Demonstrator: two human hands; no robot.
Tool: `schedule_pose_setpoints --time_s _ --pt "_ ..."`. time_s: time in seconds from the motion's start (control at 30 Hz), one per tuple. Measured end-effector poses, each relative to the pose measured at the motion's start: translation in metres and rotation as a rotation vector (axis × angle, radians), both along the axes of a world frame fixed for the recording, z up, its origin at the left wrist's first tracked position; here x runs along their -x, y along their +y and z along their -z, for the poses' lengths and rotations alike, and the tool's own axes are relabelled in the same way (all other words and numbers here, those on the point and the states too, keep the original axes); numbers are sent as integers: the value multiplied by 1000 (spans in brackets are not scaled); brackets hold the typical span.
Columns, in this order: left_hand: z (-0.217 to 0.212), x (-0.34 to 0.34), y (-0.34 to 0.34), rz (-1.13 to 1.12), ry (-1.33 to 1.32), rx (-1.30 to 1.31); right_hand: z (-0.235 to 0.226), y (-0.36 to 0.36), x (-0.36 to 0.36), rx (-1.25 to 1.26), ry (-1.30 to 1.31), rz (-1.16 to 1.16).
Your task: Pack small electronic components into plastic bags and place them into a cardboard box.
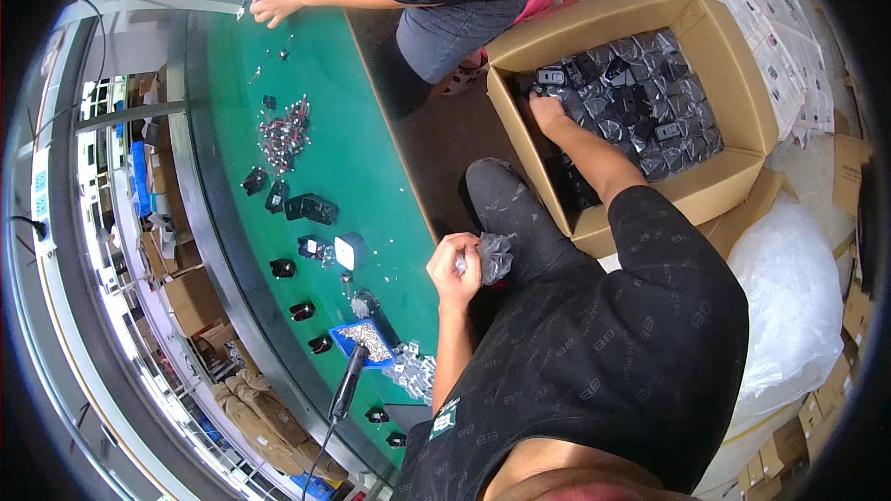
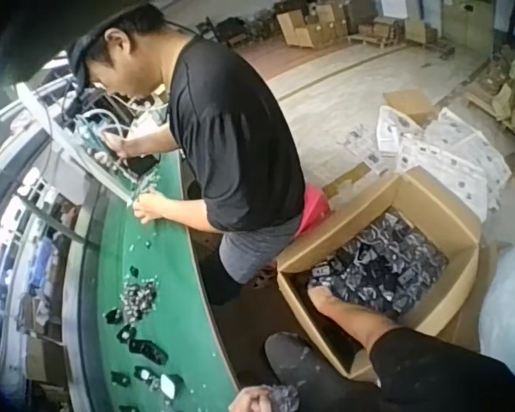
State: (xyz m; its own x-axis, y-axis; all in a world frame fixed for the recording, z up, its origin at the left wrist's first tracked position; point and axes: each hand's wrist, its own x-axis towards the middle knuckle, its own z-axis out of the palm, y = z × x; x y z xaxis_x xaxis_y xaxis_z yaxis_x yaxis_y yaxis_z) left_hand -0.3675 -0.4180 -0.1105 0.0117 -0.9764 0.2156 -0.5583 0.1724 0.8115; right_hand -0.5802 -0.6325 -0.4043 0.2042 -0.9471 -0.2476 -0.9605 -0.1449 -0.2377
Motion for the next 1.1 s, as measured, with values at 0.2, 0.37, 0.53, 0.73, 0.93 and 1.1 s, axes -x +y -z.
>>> schedule_pose_setpoints --time_s 0.2,0.37,0.53,0.73,0.93,1.1 --pt "3 2 1 -10 -106 -29 -29 -8 3 121 -57 -185" --pt "3 3 1 -36 -129 -31 -74 22 25 291 -634 -173" --pt "-2 7 -2 -23 -128 -6 -88 48 40 -138 -1271 68" --pt "0 7 1 -10 -141 -26 -70 -26 52 209 -777 423" --pt "0 10 -2 3 -164 -17 -59 -27 31 -281 142 -130" --pt "1 7 -1 4 -176 -33 -53 -18 24 -158 97 -66"
